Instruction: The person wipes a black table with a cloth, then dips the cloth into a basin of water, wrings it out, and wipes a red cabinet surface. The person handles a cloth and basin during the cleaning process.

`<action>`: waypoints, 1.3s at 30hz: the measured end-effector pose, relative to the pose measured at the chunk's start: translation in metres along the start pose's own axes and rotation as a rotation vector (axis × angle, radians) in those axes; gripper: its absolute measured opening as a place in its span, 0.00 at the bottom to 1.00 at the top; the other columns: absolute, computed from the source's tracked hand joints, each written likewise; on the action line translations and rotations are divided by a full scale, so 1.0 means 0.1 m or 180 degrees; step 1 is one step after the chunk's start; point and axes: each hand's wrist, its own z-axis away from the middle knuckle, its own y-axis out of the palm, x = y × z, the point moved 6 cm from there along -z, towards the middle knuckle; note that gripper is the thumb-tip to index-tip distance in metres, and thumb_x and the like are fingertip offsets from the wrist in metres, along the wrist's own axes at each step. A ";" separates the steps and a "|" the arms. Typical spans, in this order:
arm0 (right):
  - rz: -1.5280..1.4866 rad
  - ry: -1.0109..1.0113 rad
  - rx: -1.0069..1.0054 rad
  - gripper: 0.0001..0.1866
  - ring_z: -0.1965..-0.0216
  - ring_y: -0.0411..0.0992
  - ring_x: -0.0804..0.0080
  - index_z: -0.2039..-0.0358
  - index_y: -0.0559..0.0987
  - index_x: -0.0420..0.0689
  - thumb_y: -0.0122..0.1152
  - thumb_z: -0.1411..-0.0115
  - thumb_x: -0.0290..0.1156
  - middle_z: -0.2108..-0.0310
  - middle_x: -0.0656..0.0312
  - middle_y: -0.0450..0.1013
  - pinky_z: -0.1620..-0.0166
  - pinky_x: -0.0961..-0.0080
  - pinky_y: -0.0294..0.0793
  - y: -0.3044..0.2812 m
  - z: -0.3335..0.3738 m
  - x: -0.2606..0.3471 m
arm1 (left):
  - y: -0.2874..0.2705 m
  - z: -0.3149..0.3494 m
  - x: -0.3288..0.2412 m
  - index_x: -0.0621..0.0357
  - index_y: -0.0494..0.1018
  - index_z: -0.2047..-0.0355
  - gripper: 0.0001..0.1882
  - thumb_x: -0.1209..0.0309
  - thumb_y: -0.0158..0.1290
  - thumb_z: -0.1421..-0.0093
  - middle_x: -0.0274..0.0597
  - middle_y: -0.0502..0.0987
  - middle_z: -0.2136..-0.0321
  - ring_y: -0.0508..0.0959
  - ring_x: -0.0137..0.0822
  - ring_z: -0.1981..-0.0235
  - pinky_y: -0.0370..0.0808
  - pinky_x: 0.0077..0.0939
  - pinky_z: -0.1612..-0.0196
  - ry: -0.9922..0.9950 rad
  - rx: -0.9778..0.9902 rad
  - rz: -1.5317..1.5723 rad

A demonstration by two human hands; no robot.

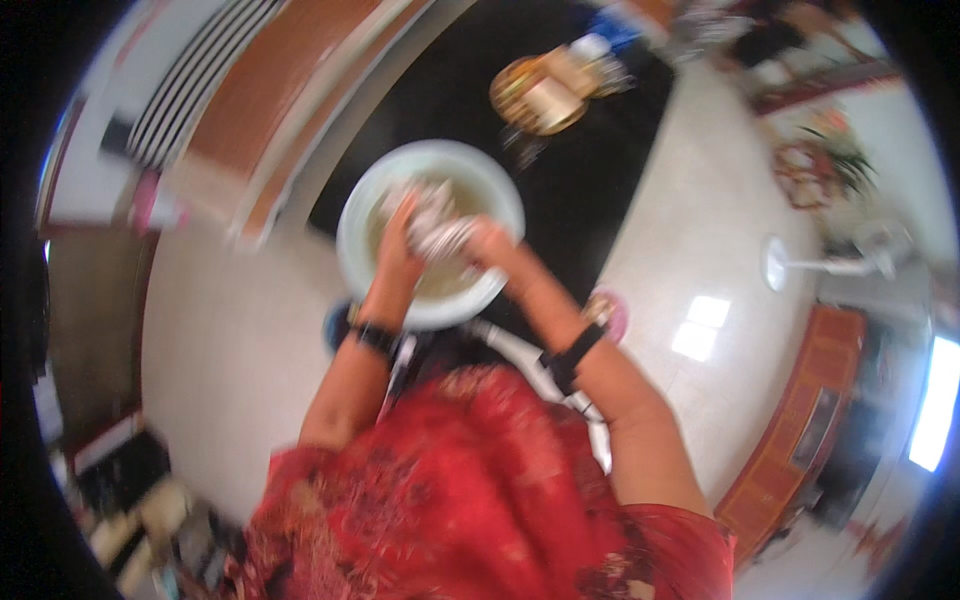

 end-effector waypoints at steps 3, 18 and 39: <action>0.0057 -0.0224 -0.0355 0.19 0.63 0.74 0.68 0.54 0.74 0.45 0.62 0.47 0.34 0.65 0.58 0.74 0.60 0.71 0.75 0.08 -0.23 -0.26 | 0.00 0.10 -0.13 0.57 0.70 0.53 0.12 0.69 0.51 0.37 0.43 0.77 0.59 0.79 0.39 0.60 0.79 0.41 0.56 0.0021 0.0184 -0.0003; 0.2913 -0.3155 -0.1478 0.25 0.39 0.60 0.53 0.43 0.66 0.49 0.55 0.43 0.29 0.39 0.53 0.62 0.42 0.57 0.63 -0.12 0.38 0.55 | -0.16 -0.19 0.15 0.53 0.74 0.57 0.14 0.61 0.50 0.39 0.43 0.79 0.61 0.81 0.40 0.63 0.82 0.35 0.62 -0.0672 -0.0141 -0.0016; 0.1291 -0.0696 -0.0635 0.27 0.65 0.75 0.42 0.55 0.67 0.36 0.65 0.51 0.38 0.67 0.41 0.76 0.60 0.52 0.74 0.11 -0.01 0.23 | 0.01 0.02 -0.16 0.68 0.68 0.50 0.22 0.78 0.52 0.46 0.47 0.76 0.60 0.79 0.45 0.65 0.80 0.37 0.61 0.0688 -0.1054 -0.0723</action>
